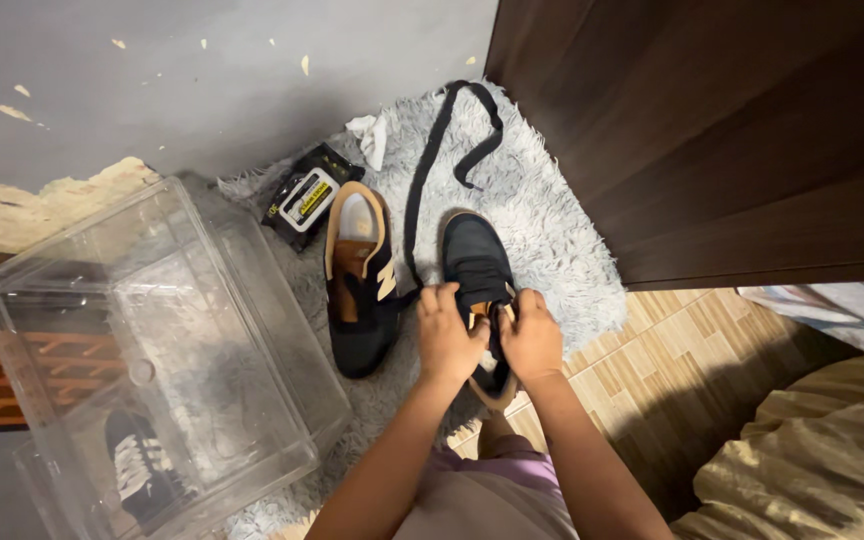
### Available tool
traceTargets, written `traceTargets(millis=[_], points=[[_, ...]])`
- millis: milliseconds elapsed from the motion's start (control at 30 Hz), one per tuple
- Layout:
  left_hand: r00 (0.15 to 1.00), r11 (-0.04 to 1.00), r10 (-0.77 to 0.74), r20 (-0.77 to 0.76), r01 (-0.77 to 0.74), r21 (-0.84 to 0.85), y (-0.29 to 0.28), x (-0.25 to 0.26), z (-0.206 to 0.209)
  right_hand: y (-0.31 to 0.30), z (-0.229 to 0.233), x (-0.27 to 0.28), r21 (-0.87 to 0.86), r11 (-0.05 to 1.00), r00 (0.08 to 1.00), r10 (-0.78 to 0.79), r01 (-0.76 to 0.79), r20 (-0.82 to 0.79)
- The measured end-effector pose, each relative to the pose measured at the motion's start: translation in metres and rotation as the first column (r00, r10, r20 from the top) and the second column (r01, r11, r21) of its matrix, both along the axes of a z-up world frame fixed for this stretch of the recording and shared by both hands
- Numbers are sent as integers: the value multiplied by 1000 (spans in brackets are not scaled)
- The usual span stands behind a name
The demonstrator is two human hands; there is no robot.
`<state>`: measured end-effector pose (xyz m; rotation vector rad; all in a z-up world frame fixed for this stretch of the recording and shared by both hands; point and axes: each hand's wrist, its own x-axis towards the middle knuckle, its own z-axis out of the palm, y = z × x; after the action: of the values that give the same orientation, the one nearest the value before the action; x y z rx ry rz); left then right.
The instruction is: The person threads a black shoelace through the eyelets of a black and tan sneaker, pulls the lace to tighten it, and ties a knot. They repeat the threading and tightening steps several times before finishing the knot.
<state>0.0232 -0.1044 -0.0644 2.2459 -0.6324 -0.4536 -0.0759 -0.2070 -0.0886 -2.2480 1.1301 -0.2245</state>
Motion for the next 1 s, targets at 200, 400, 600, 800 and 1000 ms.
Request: traceTargets(millis=[200,400,600,800,1000], points=[[998,998,-40,50,37,59,-2,2,-24,-8,-4,-10,46,999,980,-39,30,196],[1000,1000,-7,-24,7,17,0,6,-28,-9,8,-12,261,964,976,-107,55,190],[972,974,-204,116,214,-79,12,9,0,12,29,-16,-193,980,939,102,-39,328],[951,951,-266,157,233,201,13,-8,4,34,44,-16,-260,960,993,115,-105,23],[936,941,-335,107,327,88,21,-11,-18,34,31,-14,-243,969,996,64,-48,59]])
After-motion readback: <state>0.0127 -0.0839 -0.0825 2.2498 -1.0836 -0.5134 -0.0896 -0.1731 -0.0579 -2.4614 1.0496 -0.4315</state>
